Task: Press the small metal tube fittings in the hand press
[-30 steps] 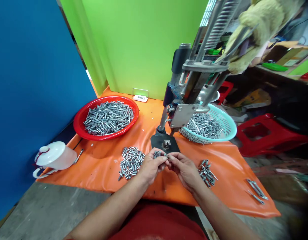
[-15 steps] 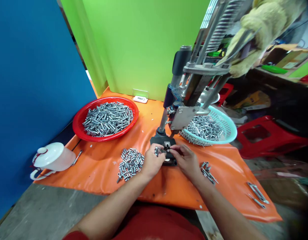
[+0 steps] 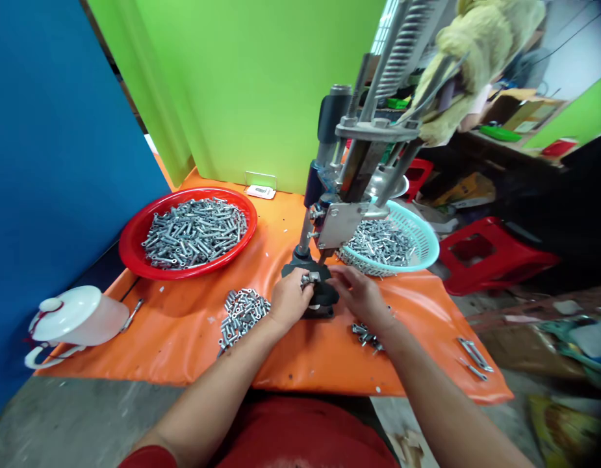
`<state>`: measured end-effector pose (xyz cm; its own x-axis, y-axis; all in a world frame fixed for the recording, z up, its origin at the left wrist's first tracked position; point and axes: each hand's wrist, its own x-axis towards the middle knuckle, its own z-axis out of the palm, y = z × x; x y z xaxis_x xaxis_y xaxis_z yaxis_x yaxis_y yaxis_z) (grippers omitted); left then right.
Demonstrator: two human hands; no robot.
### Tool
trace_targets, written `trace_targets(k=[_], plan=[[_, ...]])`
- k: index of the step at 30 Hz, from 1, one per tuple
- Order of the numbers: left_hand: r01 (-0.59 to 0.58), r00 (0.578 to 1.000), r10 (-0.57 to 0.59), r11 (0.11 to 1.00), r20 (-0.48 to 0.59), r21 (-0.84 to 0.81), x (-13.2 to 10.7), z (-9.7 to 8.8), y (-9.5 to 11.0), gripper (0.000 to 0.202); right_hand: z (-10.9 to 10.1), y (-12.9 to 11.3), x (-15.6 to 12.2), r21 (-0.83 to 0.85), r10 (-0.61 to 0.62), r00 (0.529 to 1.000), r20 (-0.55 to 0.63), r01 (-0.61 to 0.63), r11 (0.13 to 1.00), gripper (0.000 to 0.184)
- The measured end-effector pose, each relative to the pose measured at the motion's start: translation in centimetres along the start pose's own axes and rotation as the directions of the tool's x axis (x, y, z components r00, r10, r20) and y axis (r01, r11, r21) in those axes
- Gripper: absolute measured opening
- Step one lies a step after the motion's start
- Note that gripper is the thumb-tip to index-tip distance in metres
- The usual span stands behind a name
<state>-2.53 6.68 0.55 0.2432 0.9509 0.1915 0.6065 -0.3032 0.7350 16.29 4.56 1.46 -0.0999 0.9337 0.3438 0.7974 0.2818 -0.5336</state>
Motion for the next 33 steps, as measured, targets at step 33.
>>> trace_targets(k=[33], plan=[[-0.027, 1.000, 0.031, 0.934, 0.004, -0.356, -3.1, 1.3, 2.1, 0.010, -0.7, -2.7, -3.1, 0.568, 0.215, 0.963, 0.161, -0.268, 0.778, 0.029]])
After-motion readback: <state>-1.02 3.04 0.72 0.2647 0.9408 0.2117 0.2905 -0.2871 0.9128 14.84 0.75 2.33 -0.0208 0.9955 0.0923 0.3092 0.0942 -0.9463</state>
